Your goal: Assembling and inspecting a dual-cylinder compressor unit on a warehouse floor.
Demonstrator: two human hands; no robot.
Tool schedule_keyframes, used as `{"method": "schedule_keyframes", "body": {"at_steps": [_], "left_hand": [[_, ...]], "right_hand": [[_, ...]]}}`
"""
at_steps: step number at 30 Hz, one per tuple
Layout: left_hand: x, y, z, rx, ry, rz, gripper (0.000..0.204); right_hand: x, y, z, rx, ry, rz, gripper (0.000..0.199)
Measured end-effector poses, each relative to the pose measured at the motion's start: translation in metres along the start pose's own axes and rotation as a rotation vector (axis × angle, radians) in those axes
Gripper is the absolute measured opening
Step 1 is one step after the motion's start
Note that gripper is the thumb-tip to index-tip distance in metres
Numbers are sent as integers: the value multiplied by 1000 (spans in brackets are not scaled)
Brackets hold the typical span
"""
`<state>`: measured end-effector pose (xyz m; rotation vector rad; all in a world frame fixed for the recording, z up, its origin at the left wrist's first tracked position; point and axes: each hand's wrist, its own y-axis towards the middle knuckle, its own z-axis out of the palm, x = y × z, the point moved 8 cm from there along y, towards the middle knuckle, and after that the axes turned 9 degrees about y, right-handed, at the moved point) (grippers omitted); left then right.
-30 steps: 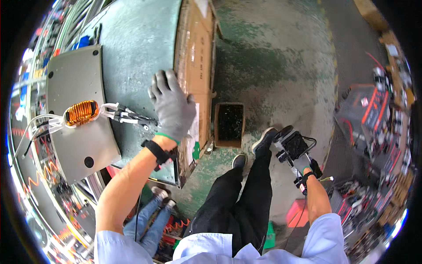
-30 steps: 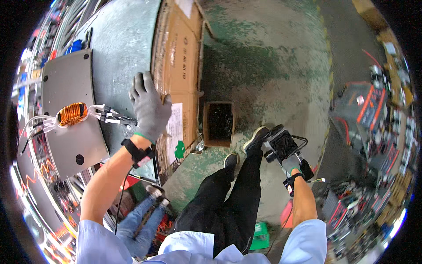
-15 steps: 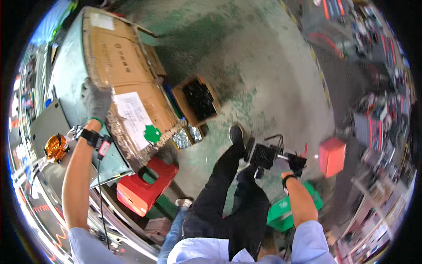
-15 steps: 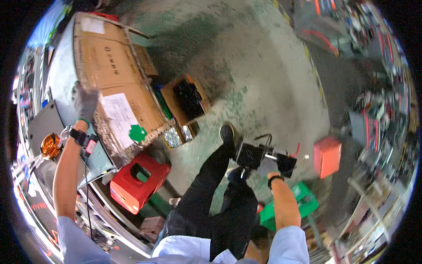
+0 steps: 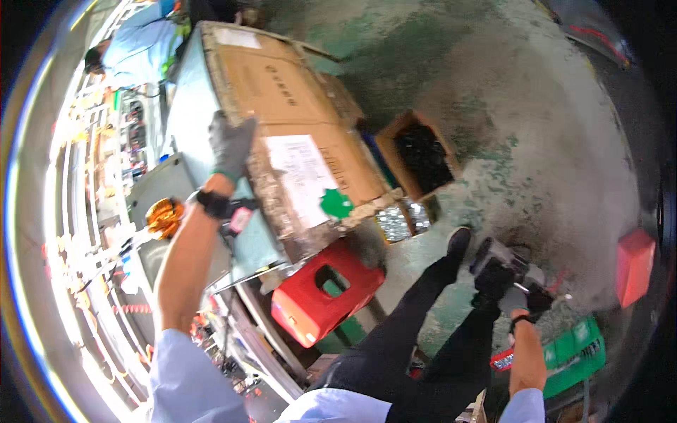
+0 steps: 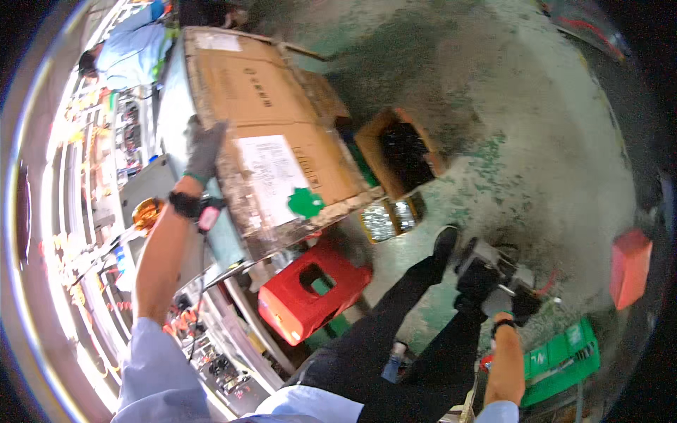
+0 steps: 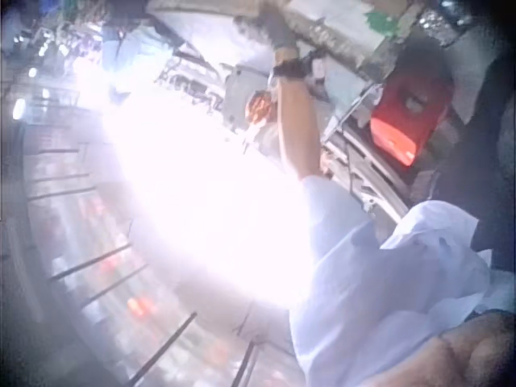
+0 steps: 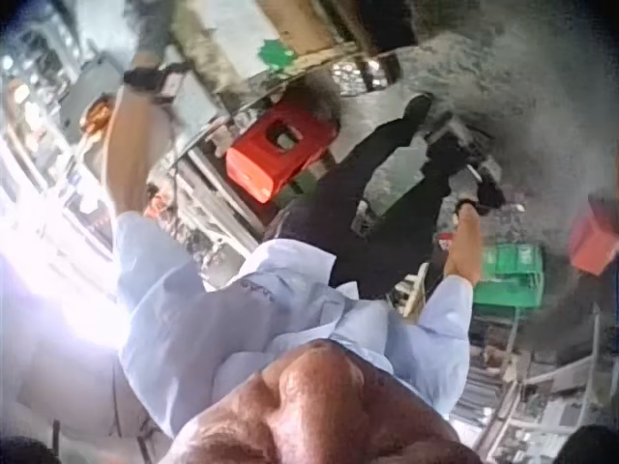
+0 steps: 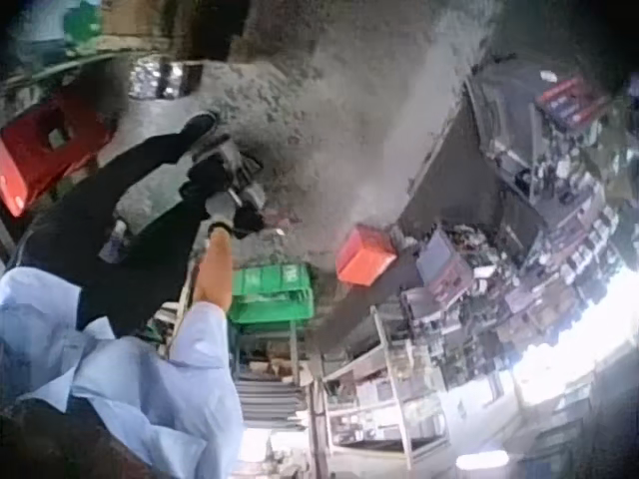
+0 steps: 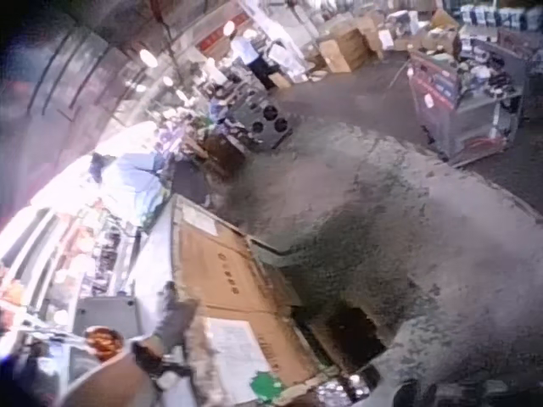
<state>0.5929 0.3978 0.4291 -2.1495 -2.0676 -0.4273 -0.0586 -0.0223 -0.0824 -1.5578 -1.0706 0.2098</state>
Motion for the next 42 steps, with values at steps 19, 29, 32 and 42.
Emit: {"method": "schedule_keyframes", "body": {"at_steps": [19,29,32,42], "left_hand": [[-22,-26,19,146,-361,27,57],[-4,-20,20,138,-301,40,58],[-8,-22,20,164,-346,22,55],[-31,-38,13,102,-349,21,60]], "right_hand": [[-27,68,61,-33,-82,39,30],[-43,77,23,3,-67,38,31],[-44,74,16,7,-75,48,31],[0,81,-9,54,-152,28,32]]}}
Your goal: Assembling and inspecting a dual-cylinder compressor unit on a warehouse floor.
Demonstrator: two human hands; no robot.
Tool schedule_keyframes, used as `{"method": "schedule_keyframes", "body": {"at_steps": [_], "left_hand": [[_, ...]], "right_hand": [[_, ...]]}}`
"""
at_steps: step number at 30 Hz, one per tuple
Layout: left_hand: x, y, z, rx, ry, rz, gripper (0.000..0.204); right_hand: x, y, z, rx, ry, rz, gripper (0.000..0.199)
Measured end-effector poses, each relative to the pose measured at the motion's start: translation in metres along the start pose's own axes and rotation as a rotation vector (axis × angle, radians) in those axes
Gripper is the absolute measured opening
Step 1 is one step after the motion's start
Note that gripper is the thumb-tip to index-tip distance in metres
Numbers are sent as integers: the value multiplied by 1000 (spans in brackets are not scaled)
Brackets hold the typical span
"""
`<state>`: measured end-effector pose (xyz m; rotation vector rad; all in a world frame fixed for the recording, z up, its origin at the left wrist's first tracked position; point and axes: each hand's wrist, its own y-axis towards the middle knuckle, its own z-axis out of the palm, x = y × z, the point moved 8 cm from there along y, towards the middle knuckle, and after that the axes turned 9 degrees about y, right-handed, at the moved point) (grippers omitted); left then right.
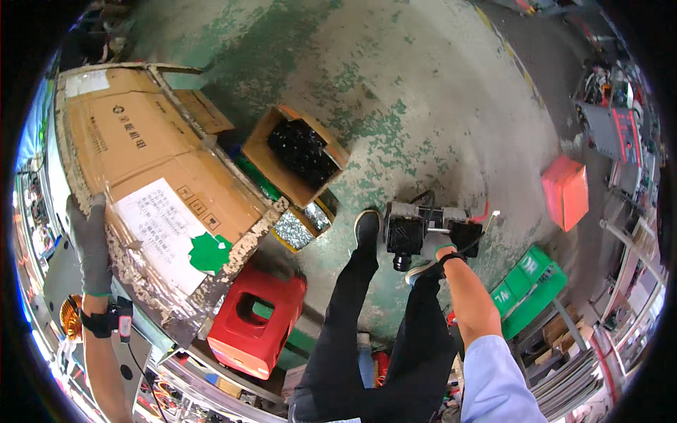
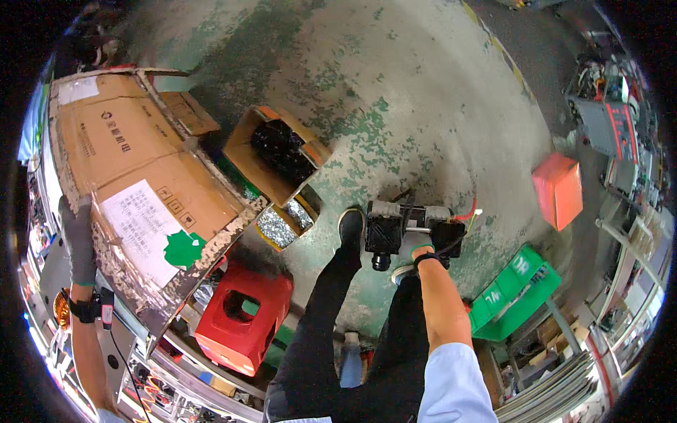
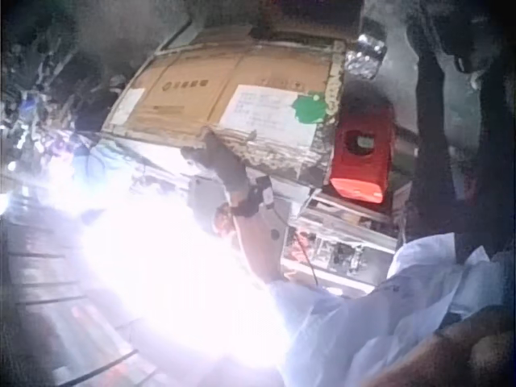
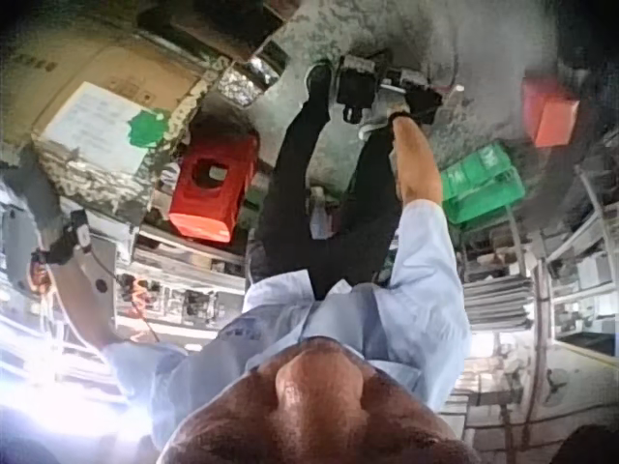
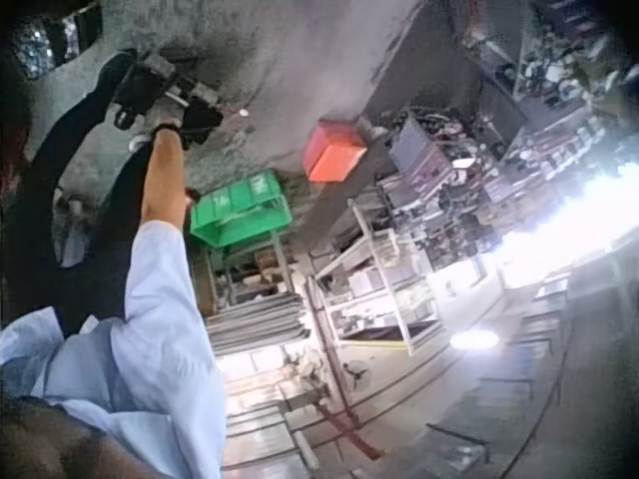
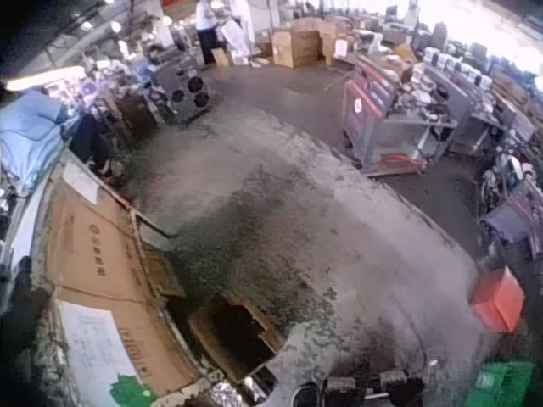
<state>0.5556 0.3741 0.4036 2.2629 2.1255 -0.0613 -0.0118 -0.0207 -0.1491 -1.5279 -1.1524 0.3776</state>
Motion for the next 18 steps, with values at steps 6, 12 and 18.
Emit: {"method": "schedule_keyframes", "body": {"at_steps": [6,12,18], "left_hand": [[-9,9,0,-52,76,50,56],[-25,-12,-1,-41,-104,-99,64],[-9,-20,-5,-14,-77,-159,65]], "right_hand": [[15,29,-38,60,-70,-36,34],[44,63,-108,207,-178,-20,35],[102,87,-198,258,-290,-18,36]]}}
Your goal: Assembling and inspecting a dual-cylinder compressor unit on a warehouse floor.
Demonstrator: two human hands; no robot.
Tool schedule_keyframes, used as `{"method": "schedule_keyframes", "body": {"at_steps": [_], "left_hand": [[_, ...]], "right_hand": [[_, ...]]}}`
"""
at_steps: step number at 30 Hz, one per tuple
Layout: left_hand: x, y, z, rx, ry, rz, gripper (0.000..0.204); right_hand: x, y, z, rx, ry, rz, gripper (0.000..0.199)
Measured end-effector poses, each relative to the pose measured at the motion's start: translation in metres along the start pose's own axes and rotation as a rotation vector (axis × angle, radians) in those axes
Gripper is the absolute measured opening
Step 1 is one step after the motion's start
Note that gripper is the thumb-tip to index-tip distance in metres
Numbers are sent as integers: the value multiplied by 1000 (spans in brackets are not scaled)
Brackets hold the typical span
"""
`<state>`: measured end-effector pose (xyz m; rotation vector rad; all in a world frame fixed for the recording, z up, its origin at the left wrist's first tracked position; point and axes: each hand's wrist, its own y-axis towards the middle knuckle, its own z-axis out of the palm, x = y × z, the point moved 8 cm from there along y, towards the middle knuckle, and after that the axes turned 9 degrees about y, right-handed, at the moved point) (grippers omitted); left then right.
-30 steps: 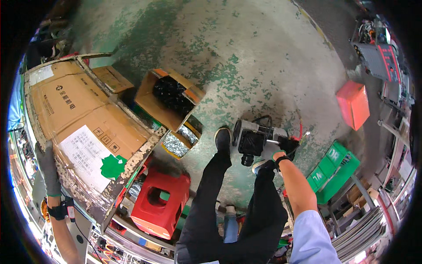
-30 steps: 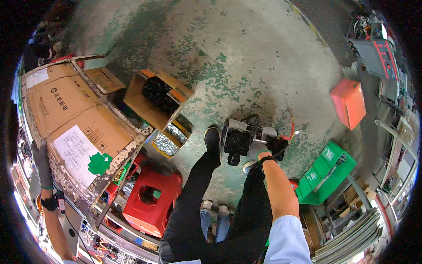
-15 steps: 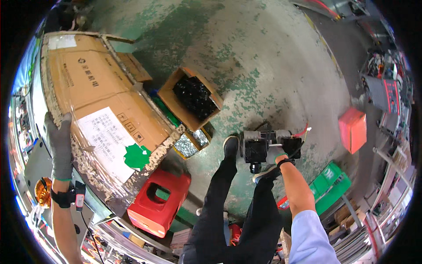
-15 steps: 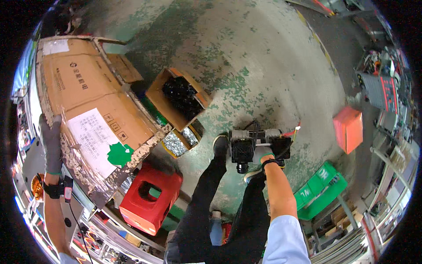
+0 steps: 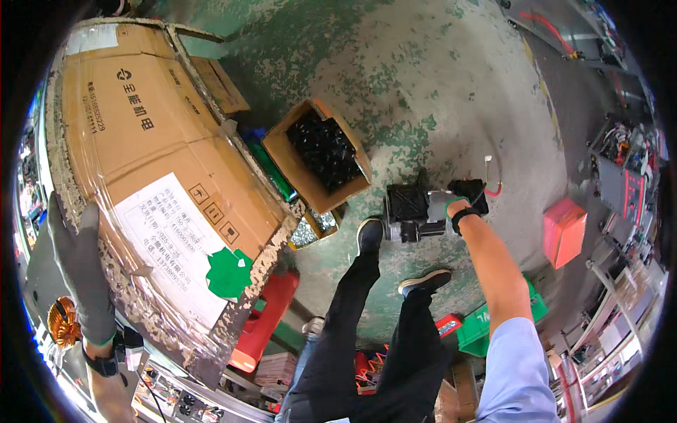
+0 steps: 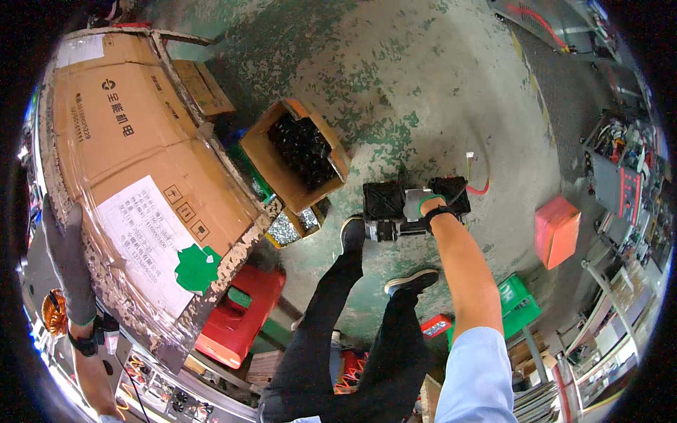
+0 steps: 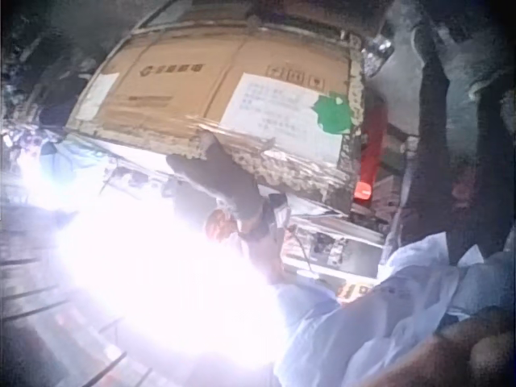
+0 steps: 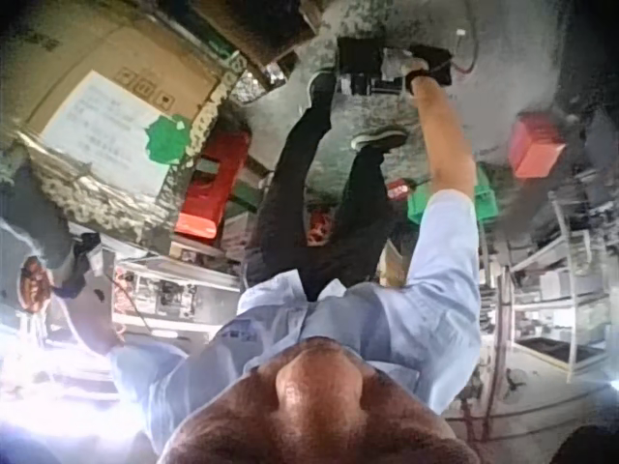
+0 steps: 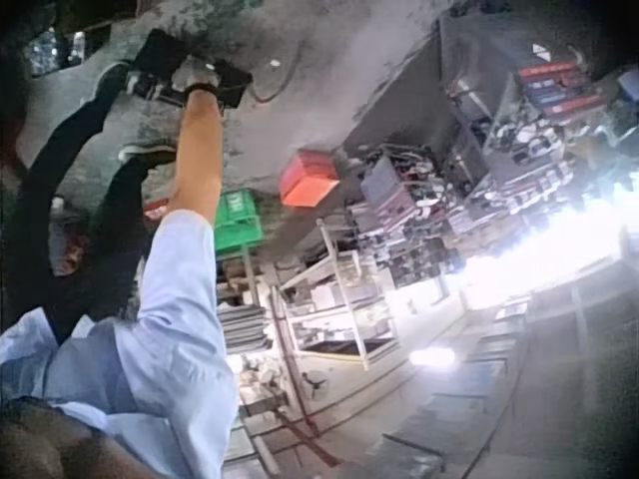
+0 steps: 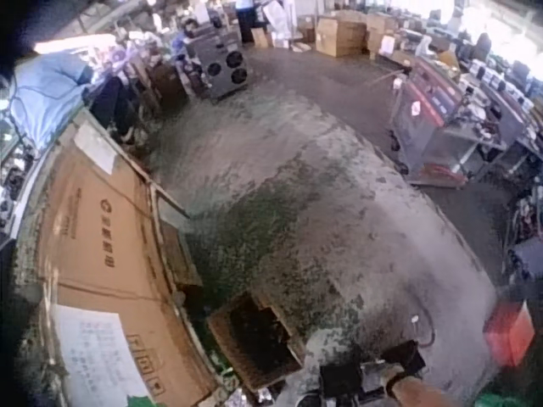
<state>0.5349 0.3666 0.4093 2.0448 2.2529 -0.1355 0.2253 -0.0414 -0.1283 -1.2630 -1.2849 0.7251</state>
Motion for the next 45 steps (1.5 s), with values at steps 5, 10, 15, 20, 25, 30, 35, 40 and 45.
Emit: {"method": "schedule_keyframes", "body": {"at_steps": [5,10,15,20,25,30,35,40,45], "left_hand": [[-10,3,21,7,-34,-30,65],[-11,1,-8,-79,223,76,61],[-16,-3,10,-35,118,77,59],[-20,-6,-8,-35,124,64,58],[-14,-3,26,31,-61,70,57],[-27,2,-15,-31,58,144,48],[-7,-9,-22,-216,-47,269,45],[-78,-52,-51,-159,-273,354,51],[-59,-160,-130,-26,-519,332,57]], "right_hand": [[-92,54,-32,-435,99,-29,37],[-48,134,-93,-405,-62,-43,34],[-70,159,-96,-290,-245,-36,31],[10,100,-134,-516,7,-2,30],[-69,3,-156,-627,-218,177,30],[-28,-47,-153,-472,-149,193,28],[41,-28,-40,-637,70,-59,23],[78,-8,3,-879,339,-155,26],[95,-33,-87,-1230,365,-451,49]]}}
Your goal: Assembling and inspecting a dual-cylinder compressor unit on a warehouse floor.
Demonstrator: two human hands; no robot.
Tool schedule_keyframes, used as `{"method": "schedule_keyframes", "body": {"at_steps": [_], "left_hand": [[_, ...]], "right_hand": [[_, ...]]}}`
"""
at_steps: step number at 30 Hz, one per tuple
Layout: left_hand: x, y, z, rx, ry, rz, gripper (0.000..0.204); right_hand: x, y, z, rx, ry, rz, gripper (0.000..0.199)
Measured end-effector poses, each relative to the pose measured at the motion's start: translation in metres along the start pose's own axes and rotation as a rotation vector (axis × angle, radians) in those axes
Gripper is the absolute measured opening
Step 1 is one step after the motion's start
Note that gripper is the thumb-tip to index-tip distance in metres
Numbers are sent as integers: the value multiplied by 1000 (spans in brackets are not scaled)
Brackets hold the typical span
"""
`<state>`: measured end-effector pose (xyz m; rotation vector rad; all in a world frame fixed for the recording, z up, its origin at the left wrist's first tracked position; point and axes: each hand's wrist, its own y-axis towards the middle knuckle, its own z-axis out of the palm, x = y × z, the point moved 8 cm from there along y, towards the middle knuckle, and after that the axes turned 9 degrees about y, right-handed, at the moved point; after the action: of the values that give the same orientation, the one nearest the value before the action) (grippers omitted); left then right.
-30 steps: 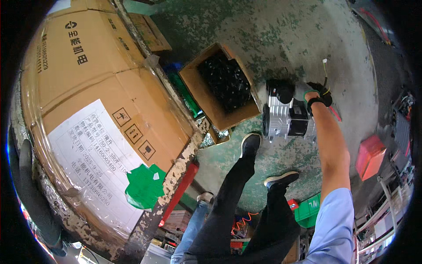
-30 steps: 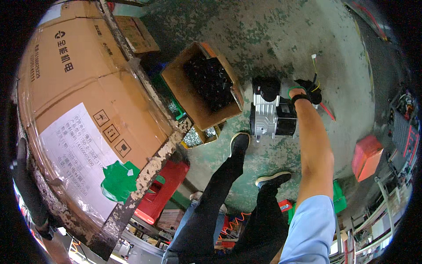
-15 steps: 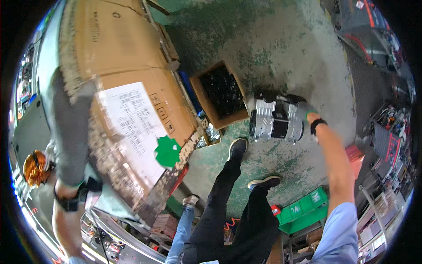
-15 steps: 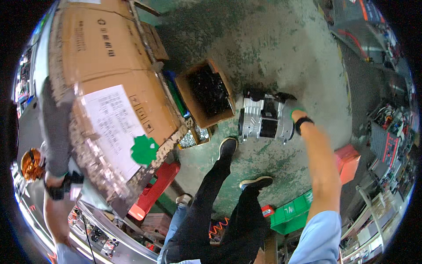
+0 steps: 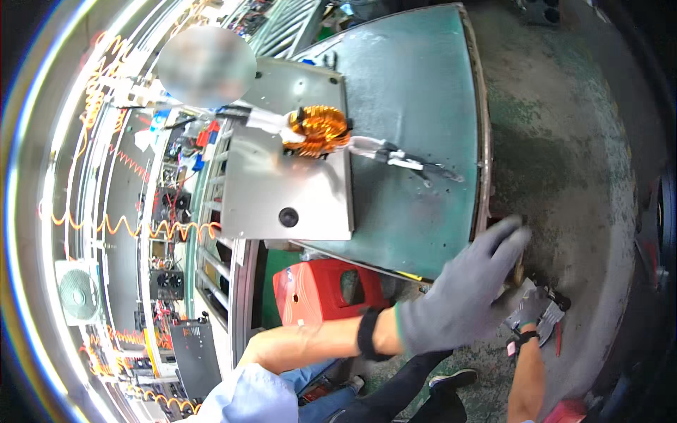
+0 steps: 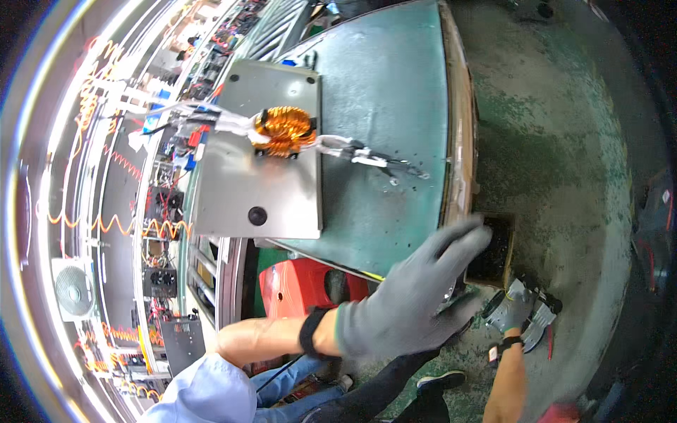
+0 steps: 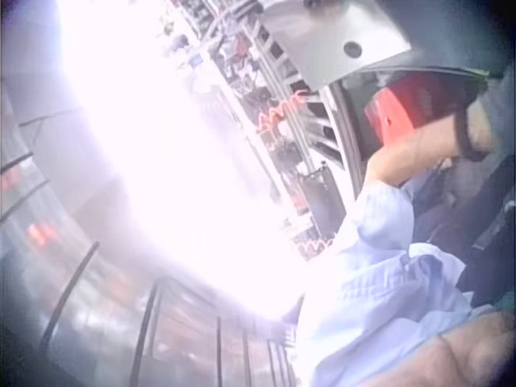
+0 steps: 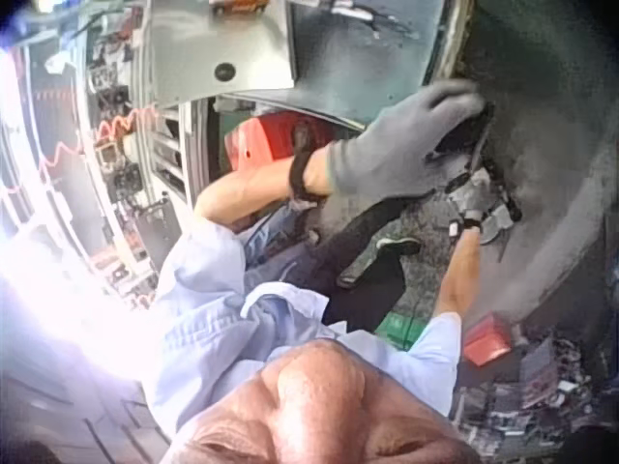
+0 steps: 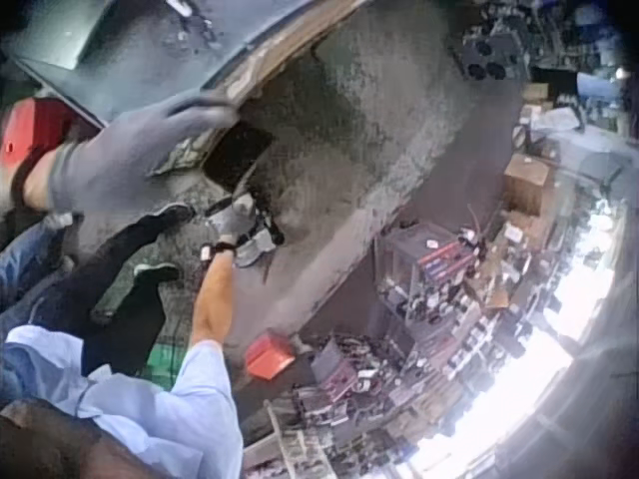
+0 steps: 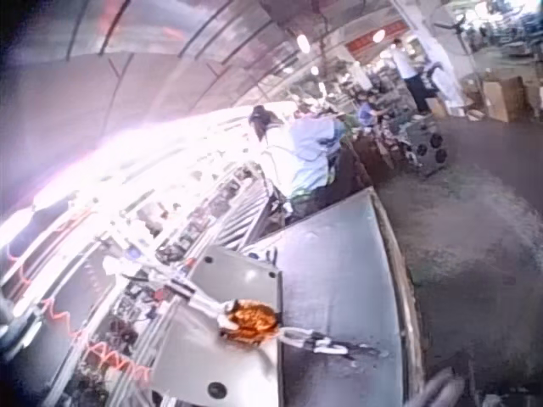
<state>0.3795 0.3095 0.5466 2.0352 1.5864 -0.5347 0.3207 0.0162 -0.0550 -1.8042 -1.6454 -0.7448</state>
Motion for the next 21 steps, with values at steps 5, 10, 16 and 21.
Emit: {"method": "schedule_keyframes", "body": {"at_steps": [5,10,16,21], "left_hand": [[83,-150,-48,105,0,-461,48],[124,-243,-42,9,-133,-694,34],[124,-350,82,254,-440,-965,28],[100,-295,237,398,-446,-628,34]], "right_hand": [[77,37,7,176,-266,-50,46],[110,94,-101,-53,121,72,44],[131,65,-32,-138,1713,822,58],[101,36,-54,-85,2003,901,60]]}}
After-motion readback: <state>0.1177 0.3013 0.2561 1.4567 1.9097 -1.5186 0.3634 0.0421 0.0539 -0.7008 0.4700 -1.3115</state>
